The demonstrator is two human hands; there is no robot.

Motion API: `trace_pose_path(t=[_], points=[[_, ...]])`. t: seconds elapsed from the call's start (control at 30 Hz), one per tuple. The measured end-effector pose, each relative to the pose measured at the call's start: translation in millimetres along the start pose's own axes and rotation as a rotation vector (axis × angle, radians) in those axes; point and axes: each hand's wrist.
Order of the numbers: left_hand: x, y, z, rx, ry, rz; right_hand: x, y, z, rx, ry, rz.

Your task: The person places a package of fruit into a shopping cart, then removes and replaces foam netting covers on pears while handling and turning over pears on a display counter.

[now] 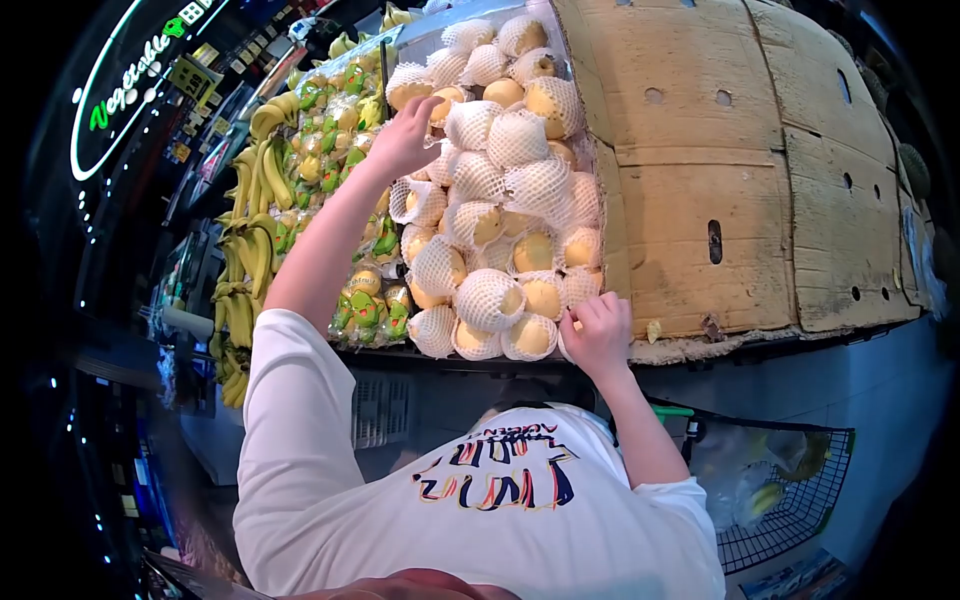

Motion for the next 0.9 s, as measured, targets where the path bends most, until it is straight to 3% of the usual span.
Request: trace_pose_path(t=[0.2,0.33,0.5,0.6,0.77,0.9], points=[[54.0,10.2,-23.1,0.218,0.184,0.185,-1.4,0.7,-1.9,0.006,0.015,0.009],[76.9,19.7,-25.7,0.131,0.187,0.349,-1.2,1.2,-3.5,0.018,0.006,-0.015],[68.8,14.9,-15.0,0.027,0.268,0.274,-2.6,0.7,-3.7,0.029,0.01,-0.026],[53.3,12.8,-8.9,-0.143,0.145,0.171,-1.9,-1.0,-3.7,0.033,0.007,-0.03],[22.6,14.5,-3.4,-0.341,0.017,-0.231,-2.4,-1.8,-4.6,0.026,-0.01,-0.017],[-9.1,14.9,-13.1,-0.746,-0.08,-0.461,-2.8,-0.6,-4.5,0.021,-0.01,-0.03]])
Point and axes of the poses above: each hand's wrist, its own x-axis towards the middle knuckle, its own y-axis out of the palm, z = x × y, and after that the axes turned 7 degrees about z, right-handed
